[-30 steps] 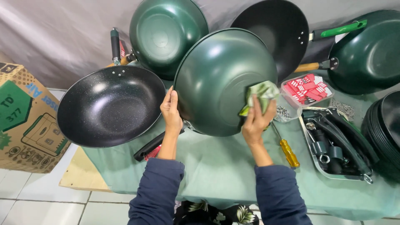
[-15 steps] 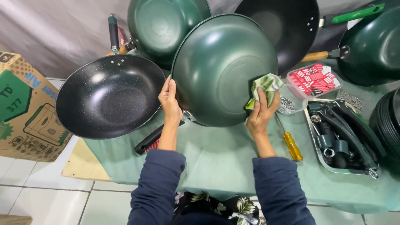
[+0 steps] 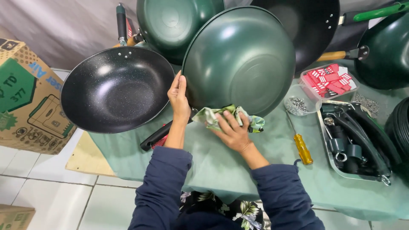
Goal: Attaching handles to woks using a screwdriver and wiping them clean with a cloth.
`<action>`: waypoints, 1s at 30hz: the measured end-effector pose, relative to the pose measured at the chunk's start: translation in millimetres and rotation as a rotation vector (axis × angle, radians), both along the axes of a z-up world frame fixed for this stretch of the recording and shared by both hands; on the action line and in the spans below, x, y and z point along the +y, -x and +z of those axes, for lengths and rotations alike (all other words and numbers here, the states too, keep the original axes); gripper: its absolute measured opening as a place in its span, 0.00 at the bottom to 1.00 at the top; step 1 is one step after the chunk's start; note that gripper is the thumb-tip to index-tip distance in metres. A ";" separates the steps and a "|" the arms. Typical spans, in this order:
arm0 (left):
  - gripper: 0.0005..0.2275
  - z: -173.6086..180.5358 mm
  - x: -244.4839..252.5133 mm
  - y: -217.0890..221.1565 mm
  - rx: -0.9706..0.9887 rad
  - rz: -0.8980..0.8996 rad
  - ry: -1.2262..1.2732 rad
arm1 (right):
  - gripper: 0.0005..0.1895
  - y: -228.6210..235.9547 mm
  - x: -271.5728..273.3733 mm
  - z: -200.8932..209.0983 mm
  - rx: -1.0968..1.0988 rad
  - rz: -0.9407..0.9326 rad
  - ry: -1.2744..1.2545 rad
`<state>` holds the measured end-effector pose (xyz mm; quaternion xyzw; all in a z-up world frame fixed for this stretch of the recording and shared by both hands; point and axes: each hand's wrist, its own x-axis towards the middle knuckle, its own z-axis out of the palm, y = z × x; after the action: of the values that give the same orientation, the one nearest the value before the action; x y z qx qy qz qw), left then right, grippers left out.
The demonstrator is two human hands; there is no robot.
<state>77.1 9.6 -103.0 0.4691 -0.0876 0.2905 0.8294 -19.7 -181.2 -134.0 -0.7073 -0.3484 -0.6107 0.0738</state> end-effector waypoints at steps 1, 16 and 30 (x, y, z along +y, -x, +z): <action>0.14 2.0 -0.5 0.0 -0.002 0.000 0.000 | 0.03 -0.1 -1.4 2.4 -0.002 0.000 0.000; 0.14 4.6 -1.1 3.8 -0.014 -0.020 0.020 | 0.20 -21.9 -52.3 18.3 -0.002 -0.136 -0.164; 0.14 -7.0 1.3 -4.8 -0.025 -0.022 0.019 | 0.11 -18.2 -48.5 31.3 0.026 -0.034 -0.067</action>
<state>82.0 11.0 -110.0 0.4564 -0.1004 0.2880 0.8359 -1.5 -229.8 -102.7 -0.7180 -0.3147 -0.6140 0.0916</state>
